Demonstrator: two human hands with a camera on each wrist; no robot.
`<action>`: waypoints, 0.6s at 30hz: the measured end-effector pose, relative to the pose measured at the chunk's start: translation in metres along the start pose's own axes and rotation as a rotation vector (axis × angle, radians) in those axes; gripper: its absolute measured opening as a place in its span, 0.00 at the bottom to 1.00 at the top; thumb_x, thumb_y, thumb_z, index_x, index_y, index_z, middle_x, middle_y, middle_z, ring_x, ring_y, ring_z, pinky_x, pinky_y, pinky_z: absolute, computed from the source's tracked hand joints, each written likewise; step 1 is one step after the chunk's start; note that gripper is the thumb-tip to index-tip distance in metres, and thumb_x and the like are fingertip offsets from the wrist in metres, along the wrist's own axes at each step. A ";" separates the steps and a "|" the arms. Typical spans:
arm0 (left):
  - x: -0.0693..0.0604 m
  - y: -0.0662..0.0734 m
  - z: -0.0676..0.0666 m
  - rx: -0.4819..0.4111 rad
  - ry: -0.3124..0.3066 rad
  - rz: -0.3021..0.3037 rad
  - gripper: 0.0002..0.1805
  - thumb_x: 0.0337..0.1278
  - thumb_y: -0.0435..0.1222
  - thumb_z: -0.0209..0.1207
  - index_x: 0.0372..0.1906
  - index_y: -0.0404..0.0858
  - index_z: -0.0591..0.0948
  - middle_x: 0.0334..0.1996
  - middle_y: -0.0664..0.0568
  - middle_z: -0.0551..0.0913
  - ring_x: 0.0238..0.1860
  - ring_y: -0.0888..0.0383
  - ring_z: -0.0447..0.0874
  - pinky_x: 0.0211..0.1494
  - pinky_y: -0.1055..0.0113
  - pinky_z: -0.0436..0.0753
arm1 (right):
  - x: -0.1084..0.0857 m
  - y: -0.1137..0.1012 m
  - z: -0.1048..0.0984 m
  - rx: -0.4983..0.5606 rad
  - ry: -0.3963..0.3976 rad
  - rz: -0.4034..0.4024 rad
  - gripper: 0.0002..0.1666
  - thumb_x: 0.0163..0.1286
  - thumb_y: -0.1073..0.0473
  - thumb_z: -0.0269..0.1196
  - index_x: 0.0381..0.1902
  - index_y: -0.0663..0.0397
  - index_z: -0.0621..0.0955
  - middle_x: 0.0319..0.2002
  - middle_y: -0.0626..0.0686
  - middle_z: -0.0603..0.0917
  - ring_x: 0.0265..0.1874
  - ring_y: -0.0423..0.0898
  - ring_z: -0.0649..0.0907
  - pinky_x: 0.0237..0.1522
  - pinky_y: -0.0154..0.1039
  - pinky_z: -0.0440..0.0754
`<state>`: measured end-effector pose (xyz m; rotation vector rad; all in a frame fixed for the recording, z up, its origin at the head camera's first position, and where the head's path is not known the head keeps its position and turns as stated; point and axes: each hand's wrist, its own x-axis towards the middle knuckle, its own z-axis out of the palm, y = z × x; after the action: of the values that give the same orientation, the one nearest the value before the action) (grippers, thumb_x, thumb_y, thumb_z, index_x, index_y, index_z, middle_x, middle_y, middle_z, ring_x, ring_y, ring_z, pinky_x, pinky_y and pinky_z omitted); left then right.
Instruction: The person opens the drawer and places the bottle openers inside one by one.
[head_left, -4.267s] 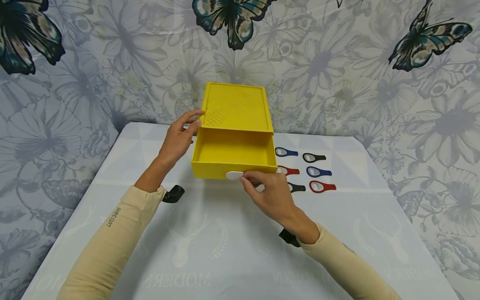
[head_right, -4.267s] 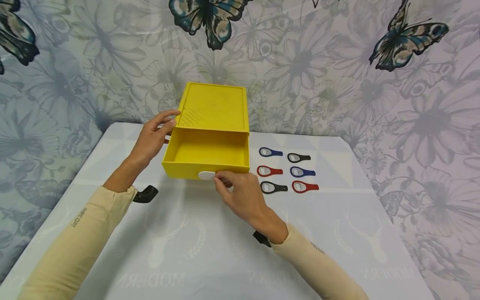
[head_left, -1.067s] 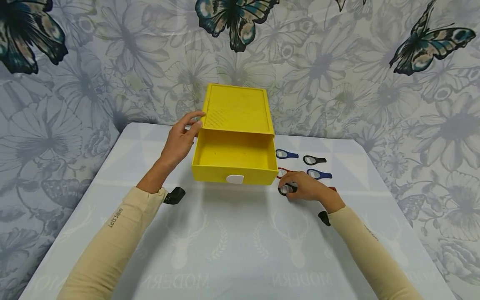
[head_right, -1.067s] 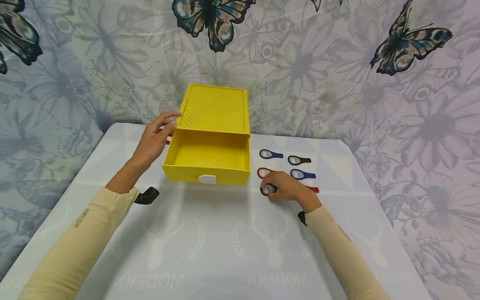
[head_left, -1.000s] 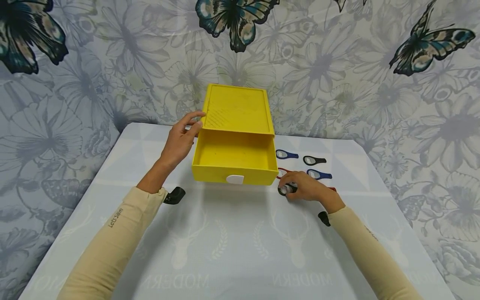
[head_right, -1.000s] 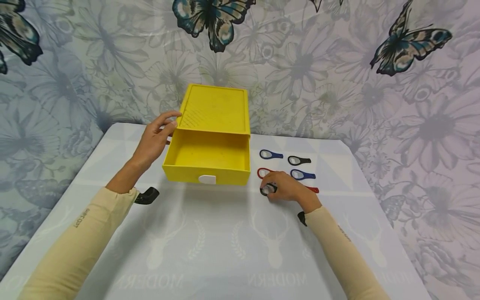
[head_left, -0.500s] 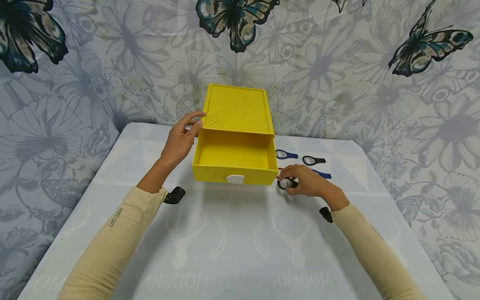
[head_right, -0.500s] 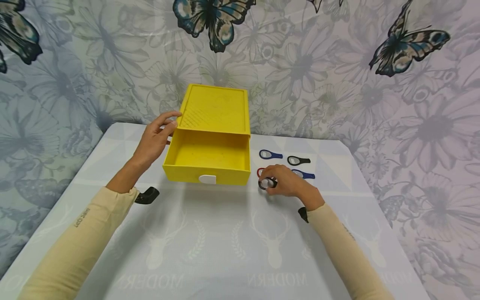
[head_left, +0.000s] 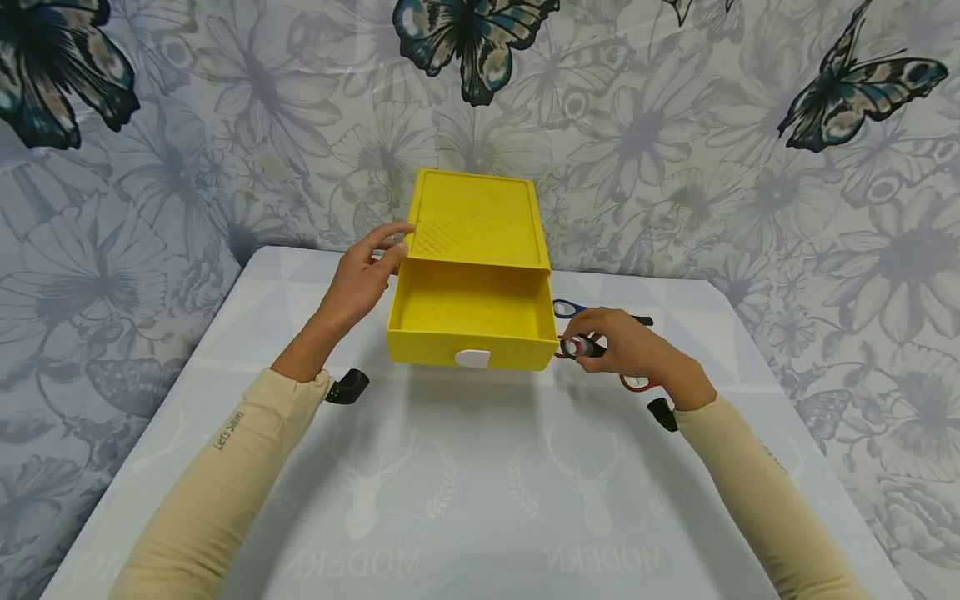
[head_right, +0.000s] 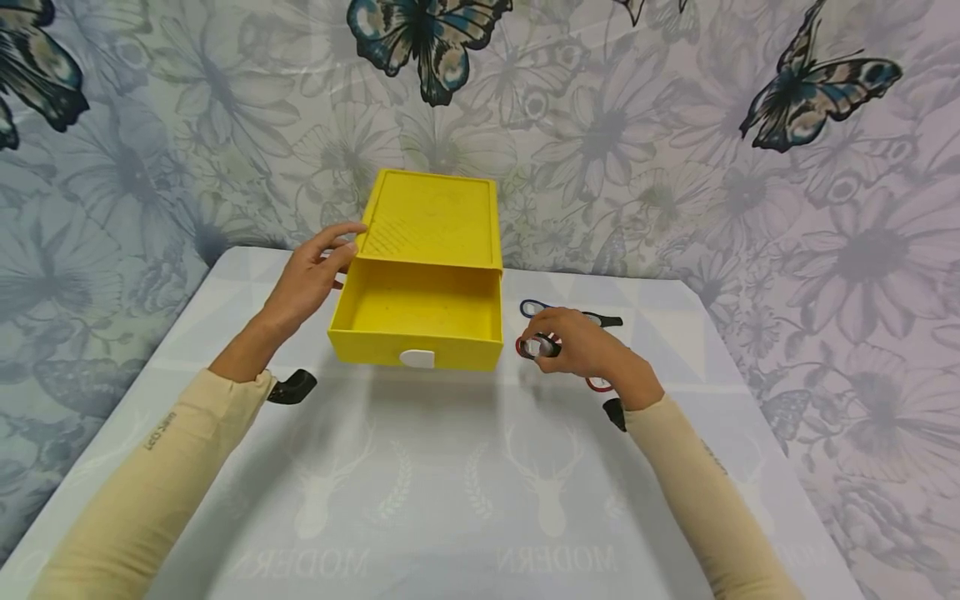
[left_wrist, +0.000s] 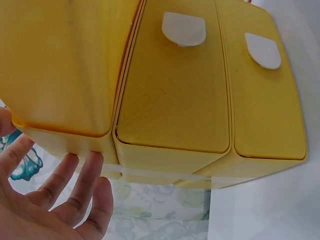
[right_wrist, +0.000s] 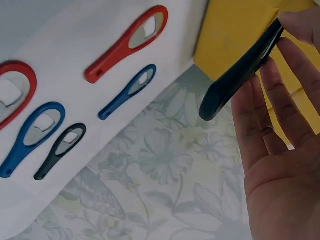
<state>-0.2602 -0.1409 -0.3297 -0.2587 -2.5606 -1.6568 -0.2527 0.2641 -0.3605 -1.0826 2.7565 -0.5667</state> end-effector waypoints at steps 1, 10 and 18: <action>0.000 0.000 0.000 0.000 -0.003 -0.004 0.23 0.77 0.52 0.46 0.72 0.59 0.70 0.63 0.45 0.73 0.55 0.46 0.79 0.54 0.53 0.77 | 0.001 -0.001 -0.003 0.007 0.002 -0.002 0.16 0.60 0.62 0.70 0.48 0.51 0.86 0.52 0.50 0.83 0.41 0.49 0.82 0.41 0.40 0.84; 0.004 0.003 -0.004 -0.026 -0.029 -0.008 0.23 0.76 0.53 0.48 0.71 0.59 0.70 0.63 0.45 0.74 0.54 0.46 0.79 0.53 0.52 0.78 | 0.001 -0.014 -0.026 -0.034 0.022 0.023 0.17 0.61 0.62 0.71 0.49 0.46 0.85 0.54 0.49 0.82 0.44 0.46 0.80 0.44 0.42 0.83; 0.003 0.003 -0.006 -0.022 -0.051 -0.011 0.24 0.76 0.52 0.48 0.71 0.58 0.70 0.63 0.44 0.74 0.53 0.47 0.78 0.51 0.53 0.77 | 0.002 -0.028 -0.043 -0.065 0.022 0.035 0.17 0.61 0.61 0.72 0.48 0.46 0.86 0.54 0.50 0.82 0.44 0.46 0.80 0.43 0.41 0.84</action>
<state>-0.2628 -0.1445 -0.3244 -0.2923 -2.5862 -1.7048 -0.2466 0.2566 -0.3102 -1.0449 2.8256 -0.4904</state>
